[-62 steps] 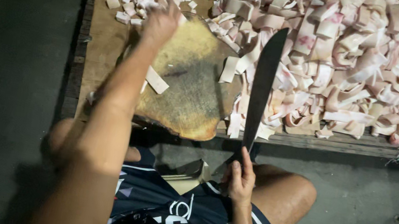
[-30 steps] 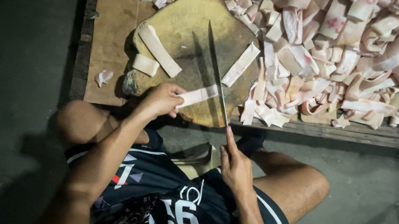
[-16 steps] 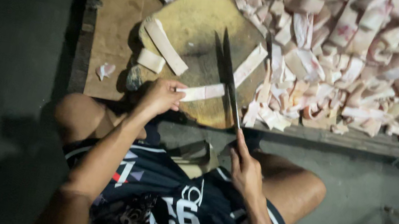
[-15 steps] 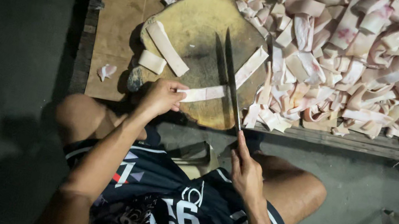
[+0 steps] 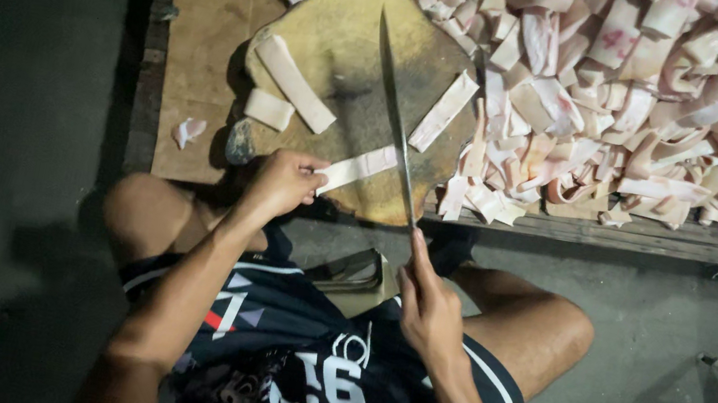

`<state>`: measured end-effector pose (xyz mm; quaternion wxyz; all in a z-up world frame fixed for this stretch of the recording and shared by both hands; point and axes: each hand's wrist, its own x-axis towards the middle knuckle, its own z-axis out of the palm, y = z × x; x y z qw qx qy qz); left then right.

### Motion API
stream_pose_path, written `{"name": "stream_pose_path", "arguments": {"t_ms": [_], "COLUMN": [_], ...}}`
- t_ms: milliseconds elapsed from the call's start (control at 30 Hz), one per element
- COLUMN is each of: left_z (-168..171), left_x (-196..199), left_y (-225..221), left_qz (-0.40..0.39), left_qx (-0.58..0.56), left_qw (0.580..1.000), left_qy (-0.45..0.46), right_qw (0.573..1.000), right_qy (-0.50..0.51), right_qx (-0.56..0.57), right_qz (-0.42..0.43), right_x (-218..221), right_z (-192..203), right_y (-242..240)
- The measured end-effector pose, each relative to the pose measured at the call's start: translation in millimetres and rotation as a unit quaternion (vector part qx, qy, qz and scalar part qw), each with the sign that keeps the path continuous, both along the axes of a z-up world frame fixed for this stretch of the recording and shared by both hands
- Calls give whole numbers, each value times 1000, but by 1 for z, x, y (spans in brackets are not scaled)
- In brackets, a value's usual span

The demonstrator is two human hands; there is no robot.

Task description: The person sits on the floor and uses a large knife to cut strips of raw meat into small pieces on a wooden cutting board. The cut pieces accumulate on the board and a nearby tray.

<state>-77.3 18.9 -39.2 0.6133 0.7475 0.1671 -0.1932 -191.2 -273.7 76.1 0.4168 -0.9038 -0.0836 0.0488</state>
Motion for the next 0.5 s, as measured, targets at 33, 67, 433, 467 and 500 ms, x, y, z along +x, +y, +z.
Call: {"name": "stream_pose_path", "arguments": {"t_ms": [33,67,433,467,500], "left_z": [1,2,2,-1,-4], "left_x": [7,3,2,3,6], "left_y": [-1,0,2,5,10], "left_qz": [-3,-3,-3,-3,-2], "left_qx": [1,2,-1,2,4], "left_qw": [1000,1000,1000,1000,1000], "left_qy": [-12,-14,-15,-19,-24], "right_qw": [999,996,998,1000,1000], "right_qy": [-46,-81,-13,-20,-27], "right_qx": [15,30,-58,-22,14], "right_qz": [2,7,13,9,6], "right_x": [-1,-9,10,14,17], "right_z": [6,13,-26,-22,-17], "right_y": [-7,-14,5,5,4]}}
